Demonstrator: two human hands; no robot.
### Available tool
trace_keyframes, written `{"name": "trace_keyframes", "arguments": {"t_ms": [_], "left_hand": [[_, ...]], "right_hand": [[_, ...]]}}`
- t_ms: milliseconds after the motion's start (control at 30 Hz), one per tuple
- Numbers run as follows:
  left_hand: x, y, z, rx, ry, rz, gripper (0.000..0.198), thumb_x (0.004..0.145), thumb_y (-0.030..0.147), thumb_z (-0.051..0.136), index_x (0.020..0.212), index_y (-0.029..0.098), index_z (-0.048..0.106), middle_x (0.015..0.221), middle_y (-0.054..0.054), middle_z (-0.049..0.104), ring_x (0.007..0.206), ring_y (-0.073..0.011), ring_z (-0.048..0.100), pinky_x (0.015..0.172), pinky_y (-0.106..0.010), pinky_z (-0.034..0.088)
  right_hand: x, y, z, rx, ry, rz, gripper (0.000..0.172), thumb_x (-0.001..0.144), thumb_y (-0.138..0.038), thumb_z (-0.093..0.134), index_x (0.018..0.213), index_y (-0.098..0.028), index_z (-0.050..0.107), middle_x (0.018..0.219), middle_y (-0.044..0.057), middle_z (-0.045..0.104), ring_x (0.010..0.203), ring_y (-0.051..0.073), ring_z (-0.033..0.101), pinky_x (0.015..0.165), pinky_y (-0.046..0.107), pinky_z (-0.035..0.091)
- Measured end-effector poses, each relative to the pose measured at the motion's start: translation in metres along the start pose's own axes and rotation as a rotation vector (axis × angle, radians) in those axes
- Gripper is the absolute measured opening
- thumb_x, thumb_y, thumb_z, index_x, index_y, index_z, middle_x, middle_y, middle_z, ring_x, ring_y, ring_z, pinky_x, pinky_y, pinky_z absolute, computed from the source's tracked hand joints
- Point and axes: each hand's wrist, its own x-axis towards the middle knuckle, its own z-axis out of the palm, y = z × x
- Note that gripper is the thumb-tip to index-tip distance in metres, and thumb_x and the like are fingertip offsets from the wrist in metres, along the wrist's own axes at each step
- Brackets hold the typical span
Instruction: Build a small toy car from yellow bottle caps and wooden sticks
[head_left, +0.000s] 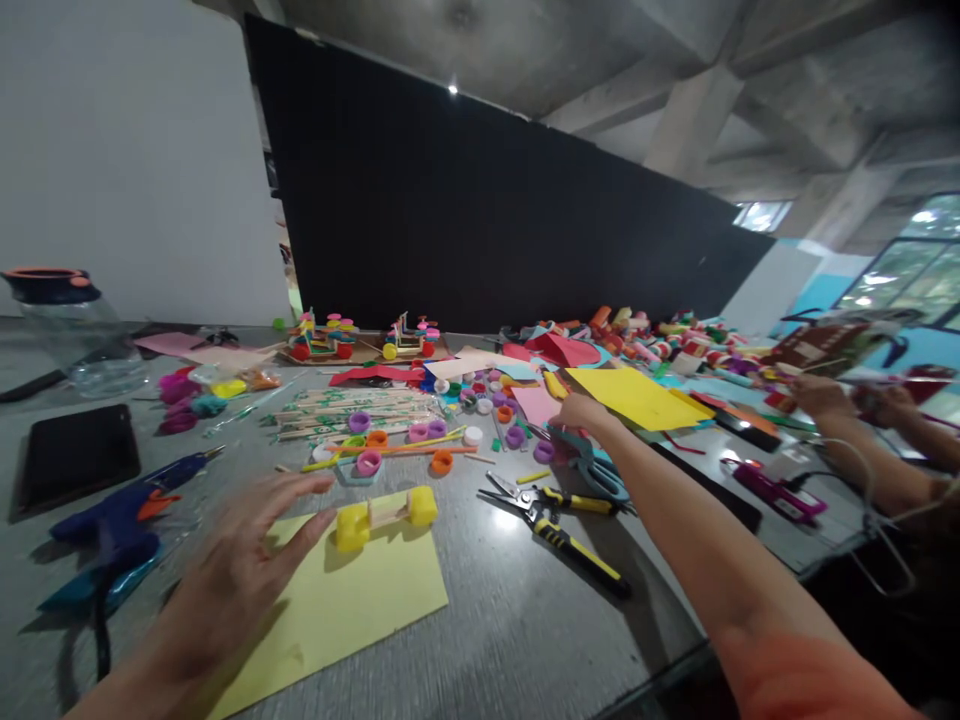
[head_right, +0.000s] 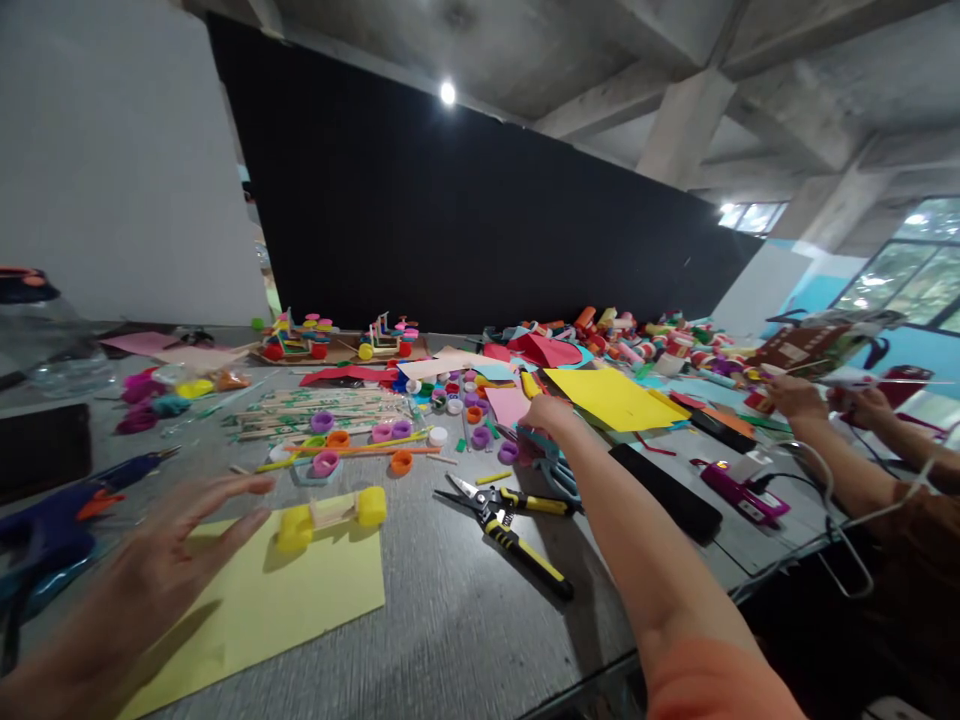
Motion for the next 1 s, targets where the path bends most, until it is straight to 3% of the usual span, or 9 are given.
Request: {"name": "trace_keyframes", "arguments": {"t_ms": [267, 467, 600, 700, 833, 933, 1000], "left_hand": [[0.000, -0.001, 0.000, -0.039, -0.017, 0.003, 0.035, 0.091, 0.053, 0.056, 0.111, 0.027, 0.068, 0.121, -0.004, 0.066, 0.120, -0.0286, 0.057, 0.104, -0.047, 0.046], [-0.002, 0.009, -0.009, -0.049, 0.075, 0.103, 0.024, 0.094, 0.040, 0.059, 0.111, 0.025, 0.067, 0.118, -0.004, 0.067, 0.117, -0.0269, 0.059, 0.104, -0.044, 0.045], [-0.002, 0.022, -0.018, -0.083, 0.197, 0.253, 0.016, 0.094, 0.026, 0.061, 0.110, 0.024, 0.066, 0.110, -0.003, 0.068, 0.110, -0.0244, 0.060, 0.104, -0.042, 0.043], [-0.005, 0.037, -0.019, -0.100, 0.186, 0.312, 0.015, 0.094, 0.025, 0.061, 0.108, 0.026, 0.066, 0.105, -0.001, 0.068, 0.108, -0.0226, 0.061, 0.098, -0.038, 0.047], [-0.015, 0.057, -0.013, -0.271, 0.043, 0.384, 0.019, 0.094, 0.021, 0.063, 0.113, 0.024, 0.065, 0.100, -0.003, 0.069, 0.102, -0.0208, 0.061, 0.092, -0.037, 0.049], [-0.020, 0.061, -0.009, -0.291, -0.069, 0.432, 0.028, 0.093, 0.022, 0.065, 0.121, 0.023, 0.061, 0.104, -0.005, 0.068, 0.104, -0.0219, 0.058, 0.091, -0.038, 0.049], [-0.022, 0.056, -0.007, -0.226, -0.095, 0.440, 0.030, 0.093, 0.021, 0.065, 0.123, 0.024, 0.060, 0.106, -0.005, 0.067, 0.107, -0.0226, 0.057, 0.093, -0.040, 0.047]], "right_hand": [[-0.015, 0.005, -0.004, -0.036, -0.092, 0.006, 0.031, 0.098, -0.035, 0.063, 0.122, -0.017, 0.062, 0.124, 0.009, 0.063, 0.102, 0.024, 0.065, 0.085, 0.042, 0.057], [-0.051, 0.001, -0.023, 0.076, 0.091, -0.091, 0.027, 0.098, -0.035, 0.062, 0.118, -0.017, 0.064, 0.118, 0.008, 0.065, 0.098, 0.022, 0.066, 0.083, 0.040, 0.057], [-0.103, -0.030, -0.042, 0.250, 0.226, -0.307, 0.024, 0.100, -0.038, 0.058, 0.099, -0.015, 0.066, 0.096, 0.003, 0.066, 0.083, 0.018, 0.064, 0.074, 0.034, 0.055], [-0.154, -0.071, -0.042, 0.410, 0.138, -0.575, 0.031, 0.101, -0.038, 0.053, 0.081, -0.017, 0.063, 0.072, -0.002, 0.059, 0.066, 0.013, 0.056, 0.060, 0.024, 0.046], [-0.207, -0.124, -0.025, 0.542, 0.015, -0.816, 0.029, 0.100, -0.034, 0.055, 0.075, -0.019, 0.062, 0.071, -0.004, 0.061, 0.067, 0.010, 0.056, 0.062, 0.021, 0.044], [-0.213, -0.141, -0.014, 0.504, -0.045, -0.864, 0.025, 0.098, -0.029, 0.059, 0.076, -0.020, 0.065, 0.070, -0.005, 0.064, 0.067, 0.010, 0.059, 0.064, 0.020, 0.045], [-0.194, -0.133, -0.013, 0.420, -0.034, -0.795, 0.023, 0.099, -0.027, 0.059, 0.079, -0.020, 0.067, 0.072, -0.004, 0.065, 0.069, 0.011, 0.061, 0.066, 0.022, 0.047]]}}
